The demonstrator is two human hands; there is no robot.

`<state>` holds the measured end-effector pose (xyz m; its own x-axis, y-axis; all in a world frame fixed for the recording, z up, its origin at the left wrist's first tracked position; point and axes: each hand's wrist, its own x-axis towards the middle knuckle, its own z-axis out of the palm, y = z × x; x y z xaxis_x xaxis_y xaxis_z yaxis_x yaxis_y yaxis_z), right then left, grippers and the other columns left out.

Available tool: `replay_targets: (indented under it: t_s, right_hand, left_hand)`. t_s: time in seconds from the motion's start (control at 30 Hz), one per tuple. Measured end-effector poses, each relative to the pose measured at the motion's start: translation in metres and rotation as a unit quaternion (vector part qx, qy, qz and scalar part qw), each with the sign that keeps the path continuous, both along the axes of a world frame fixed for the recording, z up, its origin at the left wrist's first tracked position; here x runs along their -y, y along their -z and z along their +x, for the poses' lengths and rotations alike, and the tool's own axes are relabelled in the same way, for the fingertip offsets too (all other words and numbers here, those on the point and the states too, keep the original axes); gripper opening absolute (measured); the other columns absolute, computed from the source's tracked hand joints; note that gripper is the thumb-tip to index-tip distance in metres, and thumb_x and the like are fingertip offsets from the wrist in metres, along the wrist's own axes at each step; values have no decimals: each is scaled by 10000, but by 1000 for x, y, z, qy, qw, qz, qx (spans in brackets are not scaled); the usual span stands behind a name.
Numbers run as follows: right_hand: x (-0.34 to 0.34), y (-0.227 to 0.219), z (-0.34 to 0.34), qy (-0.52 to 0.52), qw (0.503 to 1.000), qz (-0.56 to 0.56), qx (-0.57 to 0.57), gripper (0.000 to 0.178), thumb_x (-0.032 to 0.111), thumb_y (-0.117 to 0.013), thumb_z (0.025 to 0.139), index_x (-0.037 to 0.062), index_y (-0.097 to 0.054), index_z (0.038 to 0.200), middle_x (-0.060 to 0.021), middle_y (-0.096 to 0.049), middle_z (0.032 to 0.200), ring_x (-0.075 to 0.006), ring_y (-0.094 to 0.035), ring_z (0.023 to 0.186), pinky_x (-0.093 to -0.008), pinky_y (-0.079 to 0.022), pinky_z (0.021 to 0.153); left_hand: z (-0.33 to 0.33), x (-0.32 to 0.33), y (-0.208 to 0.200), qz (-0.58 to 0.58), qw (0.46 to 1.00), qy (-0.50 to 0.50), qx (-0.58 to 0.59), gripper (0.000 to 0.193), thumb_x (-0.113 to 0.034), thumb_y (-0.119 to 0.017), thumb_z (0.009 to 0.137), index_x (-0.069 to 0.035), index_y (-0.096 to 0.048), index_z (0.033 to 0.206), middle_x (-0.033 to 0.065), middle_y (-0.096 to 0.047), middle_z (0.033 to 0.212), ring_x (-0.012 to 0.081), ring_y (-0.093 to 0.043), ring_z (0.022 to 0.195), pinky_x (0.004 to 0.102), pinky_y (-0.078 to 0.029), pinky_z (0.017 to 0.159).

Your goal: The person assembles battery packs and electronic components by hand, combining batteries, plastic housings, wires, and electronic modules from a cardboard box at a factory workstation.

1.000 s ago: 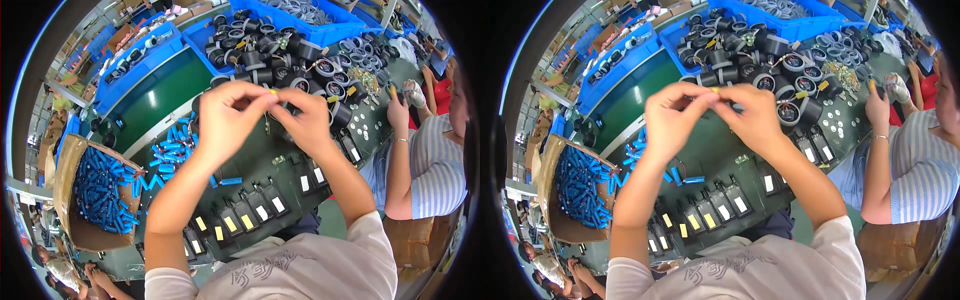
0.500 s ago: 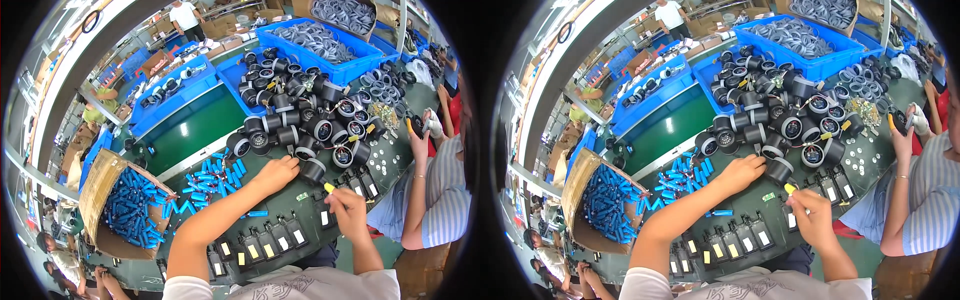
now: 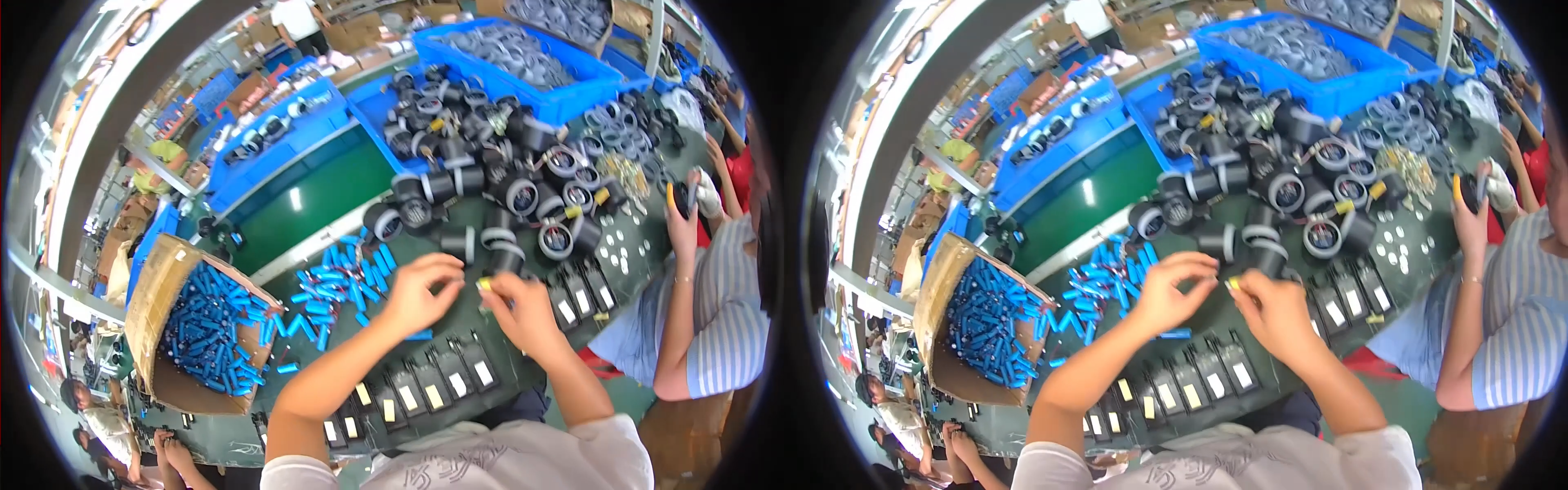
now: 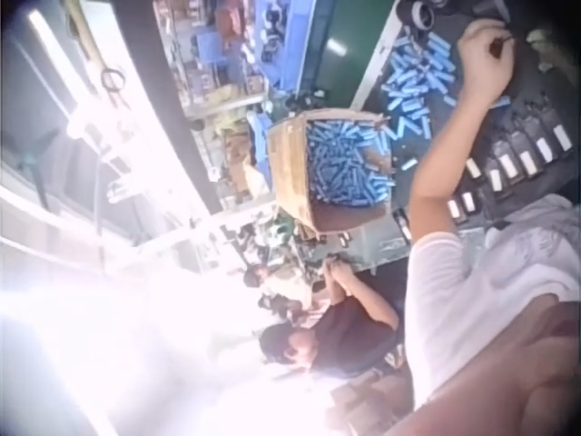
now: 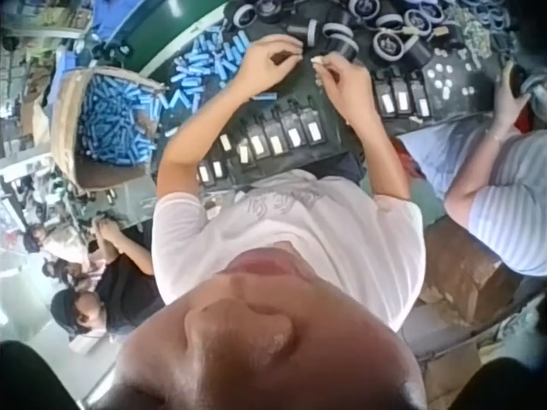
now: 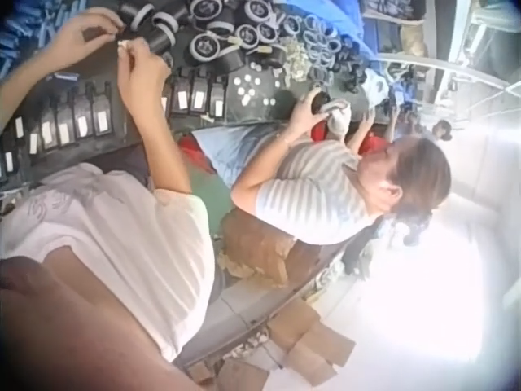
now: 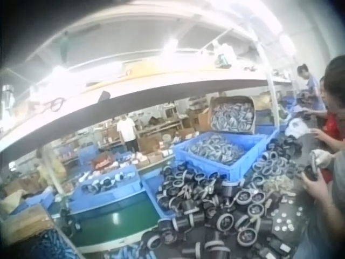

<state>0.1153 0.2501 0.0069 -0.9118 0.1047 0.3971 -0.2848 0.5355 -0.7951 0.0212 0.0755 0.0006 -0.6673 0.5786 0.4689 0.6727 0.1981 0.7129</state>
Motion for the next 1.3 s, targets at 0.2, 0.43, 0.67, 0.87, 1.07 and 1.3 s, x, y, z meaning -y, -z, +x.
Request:
replay_targets:
  t_s: [0.2, 0.43, 0.67, 0.87, 1.07, 1.3]
  right_hand:
    - [13, -1, -28, 56, 997, -42, -23, 128, 111, -676, 737, 37, -674, 842, -80, -564, 616, -216, -535, 504, -331, -411, 480]
    - [21, 9, -27, 20, 997, 14, -76, 101, 78, -678, 760, 39, -654, 849, -48, -499, 586, -181, -459, 503, -320, -368, 518]
    - [22, 10, -25, 3, 995, 41, -91, 70, 88, -678, 750, 64, -649, 810, -35, -443, 546, -203, -447, 491, -332, -353, 551]
    - [22, 1, -28, -2, 999, 25, -49, 67, 128, -676, 700, 68, -647, 704, -44, -543, 571, -232, -522, 516, -345, -407, 568]
    - [29, 6, -29, 23, 994, 70, -87, 76, 105, -663, 665, 53, -609, 652, -81, -569, 585, -267, -556, 533, -365, -425, 559]
    - [45, 1, -12, 12, 997, 54, -45, 219, 14, -653, 652, 27, -586, 860, -52, -507, 565, -256, -523, 512, -355, -423, 548]
  left_hand:
    - [5, 10, -1, 138, 936, -6, 324, 178, 25, -644, 840, 52, -655, 1016, 100, -681, 969, 141, -651, 870, 251, -530, 782]
    - [12, 11, 3, 145, 917, -8, 371, 215, 13, -593, 881, 44, -627, 1091, 114, -641, 1047, 173, -645, 914, 282, -541, 843]
    - [13, 16, 4, 159, 923, 34, 348, 215, 19, -583, 885, 46, -627, 1094, 102, -593, 1057, 189, -635, 940, 286, -542, 837]
    - [10, 19, 8, 147, 938, 59, 309, 201, 28, -594, 873, 34, -643, 1068, 101, -599, 1043, 182, -633, 919, 287, -531, 825]
    - [15, 13, 6, 133, 954, 42, 264, 181, 39, -608, 857, 33, -661, 1030, 91, -607, 1008, 161, -626, 892, 260, -515, 796]
    - [24, 8, 4, 118, 972, -46, 199, 191, 65, -612, 839, 18, -679, 1012, 73, -609, 929, 122, -611, 833, 212, -487, 727]
